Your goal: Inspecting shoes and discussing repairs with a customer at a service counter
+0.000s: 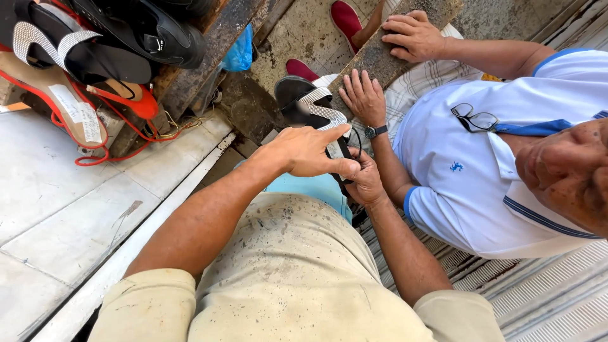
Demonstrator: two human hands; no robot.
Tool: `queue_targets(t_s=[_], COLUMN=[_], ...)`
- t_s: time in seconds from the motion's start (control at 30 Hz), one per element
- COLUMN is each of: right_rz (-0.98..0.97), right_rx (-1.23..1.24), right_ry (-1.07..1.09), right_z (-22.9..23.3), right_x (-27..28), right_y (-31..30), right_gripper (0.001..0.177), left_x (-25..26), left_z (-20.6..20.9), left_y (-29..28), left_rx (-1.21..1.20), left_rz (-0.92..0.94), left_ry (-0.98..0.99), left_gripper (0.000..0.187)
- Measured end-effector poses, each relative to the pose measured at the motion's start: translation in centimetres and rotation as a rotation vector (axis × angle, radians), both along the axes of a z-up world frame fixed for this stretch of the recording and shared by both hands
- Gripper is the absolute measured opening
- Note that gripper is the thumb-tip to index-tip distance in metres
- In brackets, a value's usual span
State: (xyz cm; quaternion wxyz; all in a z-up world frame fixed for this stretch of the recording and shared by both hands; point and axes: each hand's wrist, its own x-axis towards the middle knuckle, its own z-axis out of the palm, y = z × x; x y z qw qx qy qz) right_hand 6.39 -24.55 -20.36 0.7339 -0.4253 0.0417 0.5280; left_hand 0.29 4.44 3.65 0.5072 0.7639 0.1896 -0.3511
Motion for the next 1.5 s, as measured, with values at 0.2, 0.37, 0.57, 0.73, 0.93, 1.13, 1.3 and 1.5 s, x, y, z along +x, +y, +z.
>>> queue_targets(t_s=[0.2, 0.37, 0.57, 0.73, 0.93, 1.13, 1.3, 1.5], right_rz=[-0.007, 0.035, 0.099, 0.135, 0.163, 0.160, 0.098, 0.017], right_rx=[0.008, -0.015, -0.027, -0.040, -0.037, -0.082, -0.096, -0.059], right_ry=[-0.061, -0.099, -0.171, -0.222, -0.268, -0.264, -0.170, -0.001], right_z=[8.0, 6.6, 5.3, 6.2, 5.2, 4.2, 6.3, 6.5], right_x=[-1.0, -1.1, -1.0, -0.7, -0.8, -1.0, -0.8, 0.2], right_y=[4.5, 3.4, 3.1, 3.7, 3.4, 2.6, 3.6, 3.5], right_gripper=[0.046, 0.036, 0.037, 0.037, 0.040, 0.041, 0.043, 0.042], left_x=[0.9, -1.8, -4.5, -4.1, -0.7, 0.3, -3.1, -5.7], left_z=[1.1, 1.1, -2.0, -1.9, 0.7, 1.1, -1.7, -3.1], left_y=[2.4, 3.9, 4.9, 6.3, 7.2, 6.5, 7.2, 6.5], left_rx=[0.079, 0.094, 0.083, 0.089, 0.048, -0.063, -0.099, -0.115], left_rz=[-0.070, 0.011, 0.122, 0.191, 0.170, 0.236, 0.309, 0.408], left_ry=[0.152, 0.208, 0.109, 0.059, 0.107, 0.049, 0.004, -0.024], left_gripper=[0.115, 0.108, 0.106, 0.100, 0.110, 0.113, 0.091, 0.091])
